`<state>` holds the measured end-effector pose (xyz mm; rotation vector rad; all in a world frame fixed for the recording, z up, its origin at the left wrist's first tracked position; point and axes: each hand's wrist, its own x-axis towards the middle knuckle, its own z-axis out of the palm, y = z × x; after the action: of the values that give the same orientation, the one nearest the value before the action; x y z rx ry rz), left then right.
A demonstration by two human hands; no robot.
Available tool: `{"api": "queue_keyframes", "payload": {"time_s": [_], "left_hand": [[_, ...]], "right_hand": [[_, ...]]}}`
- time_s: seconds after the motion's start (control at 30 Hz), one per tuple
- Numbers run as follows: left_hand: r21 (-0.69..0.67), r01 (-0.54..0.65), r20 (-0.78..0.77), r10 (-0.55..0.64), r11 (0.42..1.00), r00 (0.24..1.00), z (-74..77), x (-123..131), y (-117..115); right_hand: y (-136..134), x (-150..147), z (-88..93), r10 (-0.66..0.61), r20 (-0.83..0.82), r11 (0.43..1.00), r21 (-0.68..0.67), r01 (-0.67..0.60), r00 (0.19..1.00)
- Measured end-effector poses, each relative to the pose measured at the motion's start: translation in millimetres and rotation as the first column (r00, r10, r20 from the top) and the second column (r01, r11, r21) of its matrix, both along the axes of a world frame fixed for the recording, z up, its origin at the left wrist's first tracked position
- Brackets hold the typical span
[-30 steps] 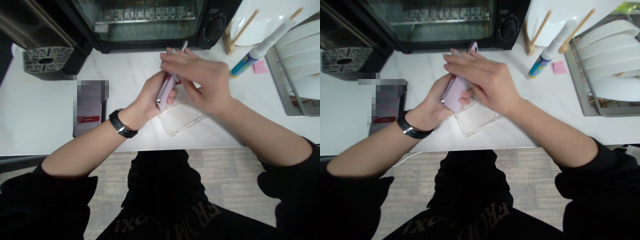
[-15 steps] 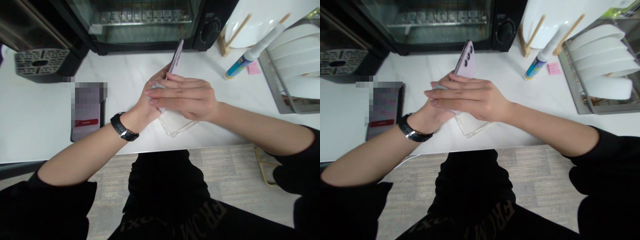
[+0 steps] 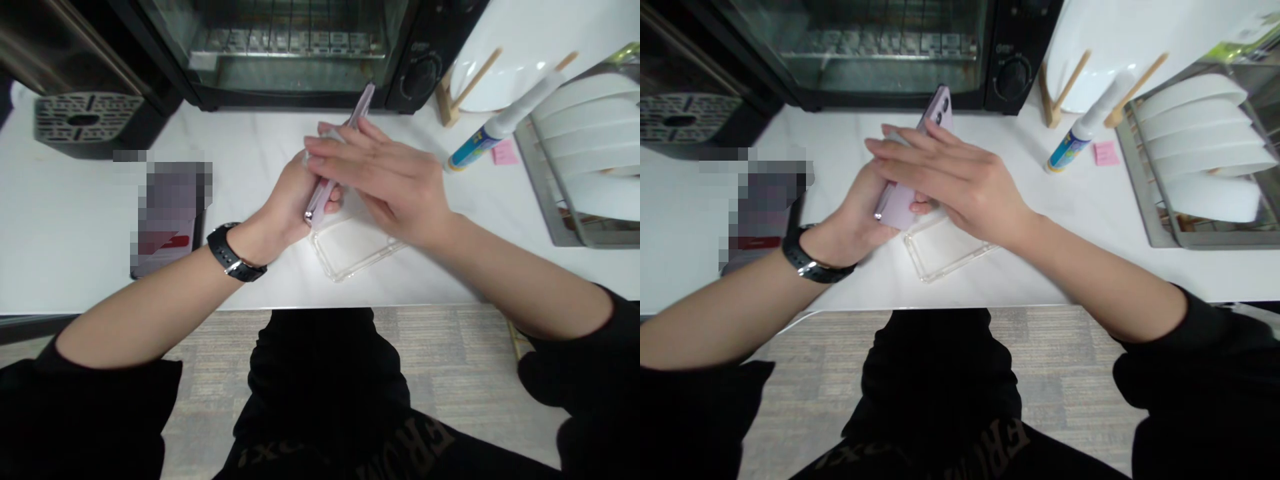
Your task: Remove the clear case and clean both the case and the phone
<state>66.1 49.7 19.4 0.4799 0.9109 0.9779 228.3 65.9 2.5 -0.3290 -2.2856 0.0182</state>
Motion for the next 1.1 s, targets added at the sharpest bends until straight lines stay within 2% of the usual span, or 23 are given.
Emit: {"api": "queue_keyframes", "payload": {"time_s": [0.1, 0.17, 0.37, 0.6, 0.77, 0.97, 1.1], "left_hand": [[0.142, 0.065, -0.088, -0.053, 0.988, 0.995, -0.9, 0, 1], [0.188, 0.104, -0.112, -0.084, 0.977, 0.990, -0.1, 0, 0], [0.237, 0.155, -0.210, -0.105, 0.959, 0.972, 2.0, -2, 3], [0.283, 0.222, -0.223, -0.161, 0.933, 0.961, -4.6, -8, 7], [0.248, 0.209, -0.206, -0.160, 0.946, 0.965, -2.0, -7, 5], [0.179, 0.174, -0.216, -0.134, 0.968, 0.967, -0.6, -5, 6], [0.224, 0.155, -0.178, -0.117, 0.962, 0.977, -3.9, -4, 7]], "right_hand": [[5, 7, -1.1, -0.053, -0.038, 0.999, -0.011, 0.053, 0.998], [6, 11, -0.4, -0.090, -0.063, 0.996, -0.029, 0.088, 0.994], [3, 16, 3.5, -0.288, -0.052, 0.955, -0.096, 0.282, 0.956], [2, 17, 1.5, -0.345, -0.091, 0.933, -0.142, 0.330, 0.934], [4, 17, 1.3, -0.331, -0.100, 0.932, -0.194, 0.307, 0.938], [8, 16, -2.7, -0.250, -0.086, 0.964, -0.117, 0.240, 0.964], [7, 14, -5.1, -0.154, -0.034, 0.986, -0.068, 0.151, 0.988]]}}
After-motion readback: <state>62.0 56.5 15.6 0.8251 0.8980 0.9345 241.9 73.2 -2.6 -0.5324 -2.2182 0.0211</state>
